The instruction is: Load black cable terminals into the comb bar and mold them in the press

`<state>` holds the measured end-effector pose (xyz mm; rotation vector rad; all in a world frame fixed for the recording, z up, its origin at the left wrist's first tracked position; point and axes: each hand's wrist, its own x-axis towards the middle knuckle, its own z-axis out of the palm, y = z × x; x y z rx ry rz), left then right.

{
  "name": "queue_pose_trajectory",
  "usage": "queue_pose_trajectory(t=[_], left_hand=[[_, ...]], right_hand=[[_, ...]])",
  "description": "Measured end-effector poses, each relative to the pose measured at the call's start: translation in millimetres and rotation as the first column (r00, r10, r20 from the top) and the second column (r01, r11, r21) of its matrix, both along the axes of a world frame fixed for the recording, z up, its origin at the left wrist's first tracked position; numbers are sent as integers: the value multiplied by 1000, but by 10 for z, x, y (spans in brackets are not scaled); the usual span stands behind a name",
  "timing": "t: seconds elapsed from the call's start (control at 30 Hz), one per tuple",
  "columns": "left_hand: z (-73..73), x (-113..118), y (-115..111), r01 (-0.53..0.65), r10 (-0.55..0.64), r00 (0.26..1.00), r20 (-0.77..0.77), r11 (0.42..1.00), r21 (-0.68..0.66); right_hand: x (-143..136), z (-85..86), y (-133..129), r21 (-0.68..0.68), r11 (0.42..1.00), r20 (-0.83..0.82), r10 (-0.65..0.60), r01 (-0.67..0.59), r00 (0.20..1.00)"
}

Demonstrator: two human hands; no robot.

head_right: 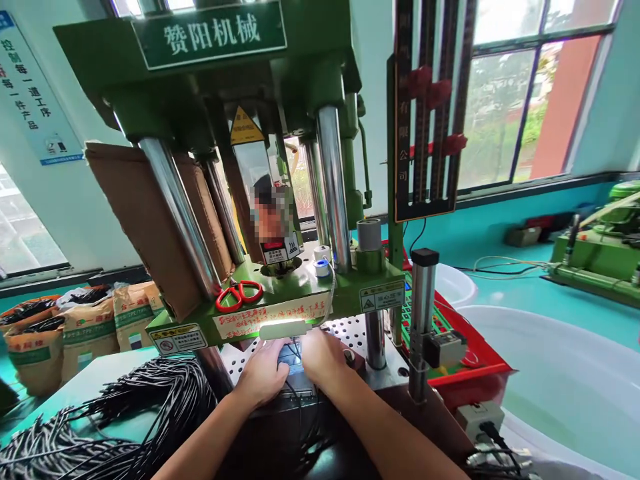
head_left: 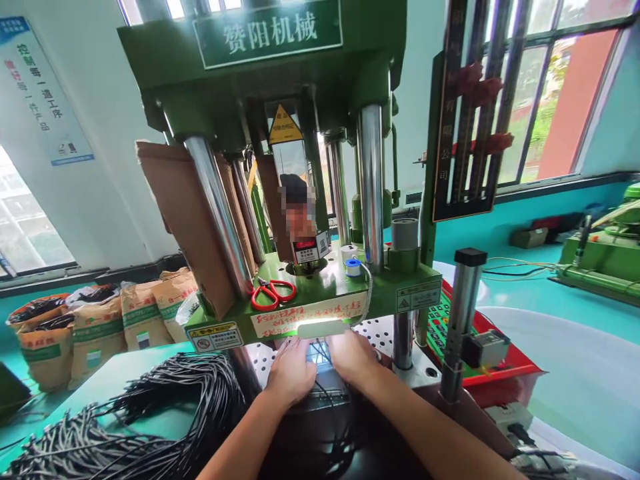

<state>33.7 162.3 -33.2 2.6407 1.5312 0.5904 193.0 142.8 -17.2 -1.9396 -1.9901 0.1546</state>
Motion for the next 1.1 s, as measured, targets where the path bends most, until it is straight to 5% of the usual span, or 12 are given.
queue_pose_trajectory(t=[0.23,0.8,1.1], left_hand=[[7,-4,-12,-26,26,1000,-4,1000,-13],[139,131,35,47,-48,994,-103,999,-12],[141,518,18,191,-194,975,-106,981,-31]], right_hand=[[562,-46,-185,128,992,42,-2,-4,999],[488,-209,50,90,995,-40,-34,38,999],[531,-221,214,39,996,-104,-80,85,991]])
